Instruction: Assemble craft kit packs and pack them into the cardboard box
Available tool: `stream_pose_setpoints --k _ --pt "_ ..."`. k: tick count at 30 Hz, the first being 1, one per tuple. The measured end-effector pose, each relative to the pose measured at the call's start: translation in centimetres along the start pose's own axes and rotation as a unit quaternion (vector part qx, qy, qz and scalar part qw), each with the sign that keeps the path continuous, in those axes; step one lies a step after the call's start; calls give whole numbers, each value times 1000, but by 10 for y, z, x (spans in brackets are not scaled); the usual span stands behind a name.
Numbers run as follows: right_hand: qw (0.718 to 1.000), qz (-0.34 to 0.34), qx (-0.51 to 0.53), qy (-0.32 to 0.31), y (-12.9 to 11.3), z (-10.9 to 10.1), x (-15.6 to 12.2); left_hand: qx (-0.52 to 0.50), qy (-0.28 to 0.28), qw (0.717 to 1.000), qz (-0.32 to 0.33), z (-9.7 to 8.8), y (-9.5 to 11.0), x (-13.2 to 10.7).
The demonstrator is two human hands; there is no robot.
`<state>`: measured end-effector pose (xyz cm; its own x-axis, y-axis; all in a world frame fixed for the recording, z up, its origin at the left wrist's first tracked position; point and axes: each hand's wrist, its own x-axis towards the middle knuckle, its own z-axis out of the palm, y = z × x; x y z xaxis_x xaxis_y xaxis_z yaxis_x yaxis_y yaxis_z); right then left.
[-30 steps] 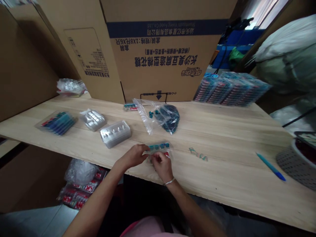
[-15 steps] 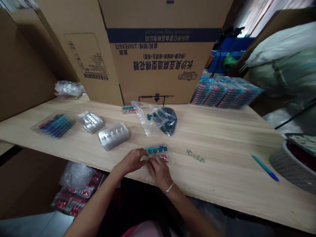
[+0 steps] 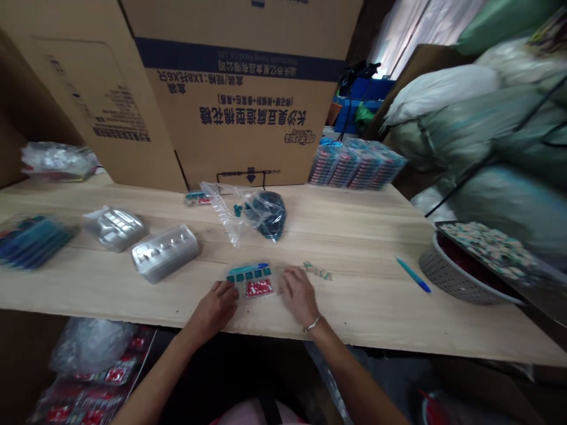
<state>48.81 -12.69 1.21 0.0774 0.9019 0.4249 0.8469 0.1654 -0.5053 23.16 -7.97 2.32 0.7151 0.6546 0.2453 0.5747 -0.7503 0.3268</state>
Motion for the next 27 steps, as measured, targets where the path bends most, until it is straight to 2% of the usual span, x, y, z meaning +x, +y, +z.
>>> stream_pose_setpoints --k 3,4,6,10,17,27 --pt "981 157 -110 20 47 -28 0 -24 59 998 -5 10 -4 -8" --pt "971 199 -129 3 62 -37 -1 -29 72 997 -6 13 -5 -10" --pt "962 241 -123 -44 86 -50 -3 -28 89 996 -4 16 -7 -13" --pt "960 249 -60 -115 104 -62 1 -15 111 994 6 19 -10 -13" --pt "970 206 -34 -126 107 -56 17 -10 128 992 15 19 -13 -10" --pt "965 172 10 -198 107 -50 35 -16 130 991 28 21 -11 -12"
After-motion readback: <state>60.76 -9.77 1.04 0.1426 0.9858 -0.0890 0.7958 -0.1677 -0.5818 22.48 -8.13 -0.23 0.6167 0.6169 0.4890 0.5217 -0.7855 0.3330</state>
